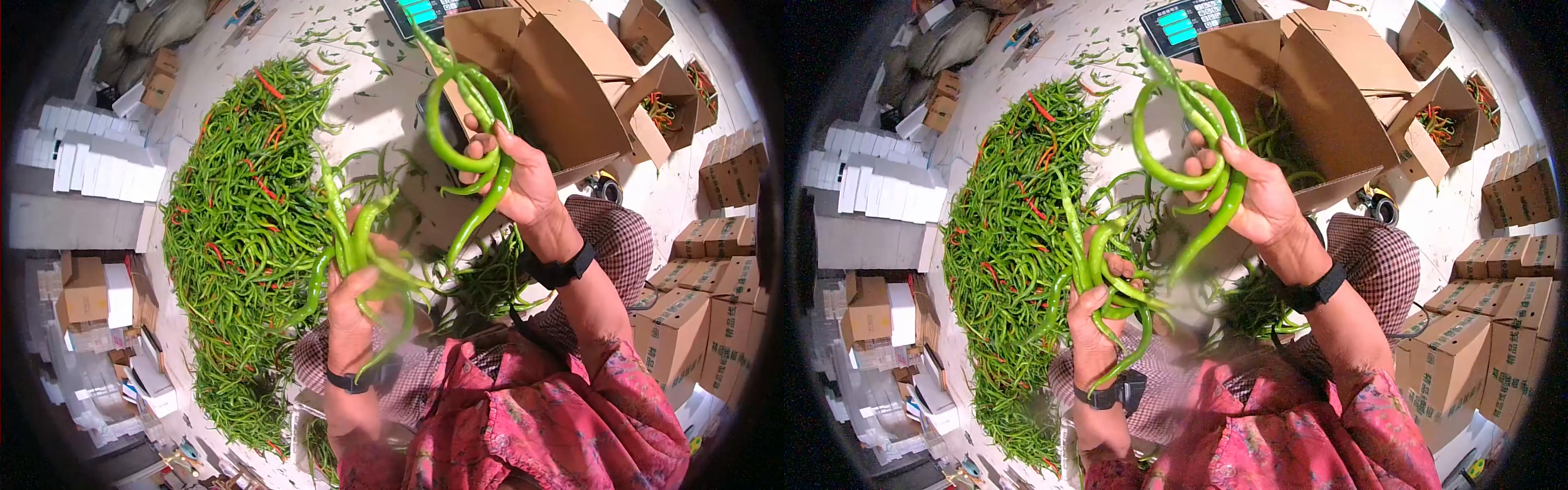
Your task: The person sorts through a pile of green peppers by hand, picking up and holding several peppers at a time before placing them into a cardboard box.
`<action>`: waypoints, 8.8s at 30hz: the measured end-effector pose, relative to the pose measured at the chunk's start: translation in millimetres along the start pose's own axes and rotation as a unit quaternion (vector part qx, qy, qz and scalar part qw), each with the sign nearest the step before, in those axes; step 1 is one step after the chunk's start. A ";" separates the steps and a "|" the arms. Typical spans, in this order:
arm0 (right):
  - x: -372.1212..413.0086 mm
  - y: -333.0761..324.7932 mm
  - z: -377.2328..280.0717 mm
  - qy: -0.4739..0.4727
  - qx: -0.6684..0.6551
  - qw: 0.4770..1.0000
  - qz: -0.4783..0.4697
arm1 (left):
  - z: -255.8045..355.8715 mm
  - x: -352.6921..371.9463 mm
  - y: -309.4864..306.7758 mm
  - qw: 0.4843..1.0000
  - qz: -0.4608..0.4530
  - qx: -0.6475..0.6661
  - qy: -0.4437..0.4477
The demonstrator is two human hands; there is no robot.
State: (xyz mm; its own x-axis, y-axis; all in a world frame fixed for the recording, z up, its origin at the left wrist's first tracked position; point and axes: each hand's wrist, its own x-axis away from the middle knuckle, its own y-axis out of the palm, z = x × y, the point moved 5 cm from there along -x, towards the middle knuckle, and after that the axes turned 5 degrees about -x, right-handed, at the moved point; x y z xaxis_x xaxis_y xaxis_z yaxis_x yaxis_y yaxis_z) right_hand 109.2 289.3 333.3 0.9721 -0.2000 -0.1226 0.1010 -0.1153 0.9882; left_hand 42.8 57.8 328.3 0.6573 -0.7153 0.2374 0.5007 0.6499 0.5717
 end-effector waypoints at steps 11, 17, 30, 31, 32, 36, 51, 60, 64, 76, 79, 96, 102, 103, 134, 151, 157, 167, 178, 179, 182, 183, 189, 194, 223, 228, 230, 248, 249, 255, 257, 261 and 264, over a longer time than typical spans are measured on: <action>3.6 -2.4 -4.2 -0.013 -0.062 0.998 -0.007 | -8.3 -5.5 9.5 0.999 -0.007 -0.034 -0.020; 3.9 -7.5 -2.1 -0.039 -0.021 0.999 0.024 | -14.5 -8.5 10.9 0.999 -0.030 -0.038 -0.024; 10.9 12.9 -2.6 -0.085 0.204 0.961 0.164 | -28.9 -12.4 16.6 0.996 -0.026 -0.073 -0.035; 10.8 14.1 -2.4 -0.078 0.217 0.958 0.170 | -27.8 -11.6 17.9 0.996 -0.026 -0.072 -0.035; 10.7 16.0 -4.1 -0.078 0.218 0.958 0.169 | -27.0 -10.6 19.1 0.996 -0.016 -0.073 -0.046; 10.9 21.2 -38.7 -0.096 0.278 0.942 0.163 | -27.3 -11.4 21.5 0.995 -0.012 -0.074 -0.061; 12.7 37.3 -162.2 -0.077 0.612 0.745 0.253 | -16.7 -6.2 32.3 0.994 -0.016 -0.096 -0.057; 128.4 40.4 4.8 0.267 0.749 0.577 0.184 | -11.7 -8.4 18.8 0.997 -0.073 -0.016 0.017; 135.1 29.9 34.0 0.101 0.770 0.616 0.133 | -18.5 -8.1 13.9 0.997 -0.074 0.003 0.012; 55.7 12.3 86.2 0.100 0.537 0.821 0.164 | -23.9 -8.0 23.3 1.000 0.005 -0.017 0.016; 63.1 18.8 42.8 0.037 0.517 0.815 0.259 | -25.3 -10.3 4.4 0.999 -0.015 0.035 -0.006; 89.0 -4.7 53.4 0.137 0.580 0.786 0.162 | -19.0 -15.6 11.9 0.982 -0.073 0.174 -0.025; 64.2 16.9 78.4 -0.049 0.730 0.677 0.073 | -37.4 -15.1 32.6 0.997 -0.035 -0.056 -0.031; 62.0 2.6 83.9 -0.018 0.722 0.679 0.128 | -44.8 -17.5 28.9 0.998 -0.031 -0.047 -0.016; 71.9 -75.1 54.3 0.086 -0.004 0.990 0.108 | -27.2 -19.1 6.7 0.984 0.035 -0.161 -0.071; 75.1 -91.0 56.7 0.072 -0.001 0.986 0.151 | -12.6 -15.5 14.1 0.992 0.059 -0.108 -0.013; 72.2 -69.5 61.4 0.079 0.039 0.987 0.137 | -17.8 -12.9 20.8 0.951 0.021 -0.307 0.004; 76.3 -38.2 58.6 0.029 0.259 0.951 0.166 | -45.4 -8.6 33.7 0.918 -0.003 -0.393 0.045; 85.7 -21.4 56.1 -0.016 0.505 0.854 0.120 | -44.8 -6.4 51.2 0.939 0.015 -0.340 0.043; 85.2 -19.8 57.3 -0.020 0.514 0.850 0.112 | -45.4 -6.5 51.4 0.939 0.023 -0.339 0.056; 83.9 -20.5 63.1 -0.013 0.487 0.865 0.121 | -48.1 -8.7 42.7 0.908 0.028 -0.409 0.088; 82.3 -23.2 64.1 -0.010 0.394 0.908 0.143 | -47.4 -9.8 41.7 0.872 0.024 -0.476 0.109; 79.7 -35.6 66.9 -0.010 0.414 0.887 0.205 | -51.5 -7.6 63.9 0.726 -0.008 -0.679 0.109; 72.8 -9.5 55.3 -0.029 0.499 0.845 0.191 | -41.8 -6.8 72.3 0.783 -0.025 -0.607 0.134; 81.1 56.5 32.0 0.381 0.809 0.442 0.072 | -6.0 26.9 -366.9 0.699 0.324 -0.638 -0.008; 99.4 2.6 76.5 0.460 0.526 0.628 0.342 | -76.1 -38.6 -365.5 0.646 0.263 -0.716 0.012; 112.7 -43.2 98.1 0.409 0.474 0.693 0.356 | -86.9 -54.6 -363.3 0.591 0.294 -0.750 0.026; 103.1 -194.1 158.2 0.380 0.344 0.713 0.478 | -84.7 -178.4 -409.0 0.494 0.474 -0.680 -0.262; 103.3 -196.4 158.8 0.382 0.337 0.713 0.482 | -83.7 -177.2 -409.8 0.506 0.466 -0.679 -0.257; 90.4 -199.9 161.2 0.385 0.332 0.714 0.481 | -51.2 -172.8 -399.2 0.559 0.396 -0.647 -0.334; 87.5 -206.1 160.6 0.372 0.325 0.717 0.492 | -36.2 -161.8 -389.1 0.558 0.309 -0.705 -0.311; 91.0 -222.7 153.3 0.338 0.313 0.726 0.509 | -6.7 -123.1 -357.6 0.671 0.218 -0.678 -0.205; 90.9 -229.4 153.7 0.342 0.342 0.715 0.504 | 69.5 -105.9 -382.6 0.482 0.449 -0.736 0.155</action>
State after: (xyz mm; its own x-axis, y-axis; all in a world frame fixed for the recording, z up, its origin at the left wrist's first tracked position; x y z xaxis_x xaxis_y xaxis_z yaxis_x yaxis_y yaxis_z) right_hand 141.8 148.0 81.3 0.3775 -0.0221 0.9257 -0.6246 -0.7441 0.2369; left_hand -257.6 -133.0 139.1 0.9199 -0.0519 -0.3888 -0.3565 0.3032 -0.8838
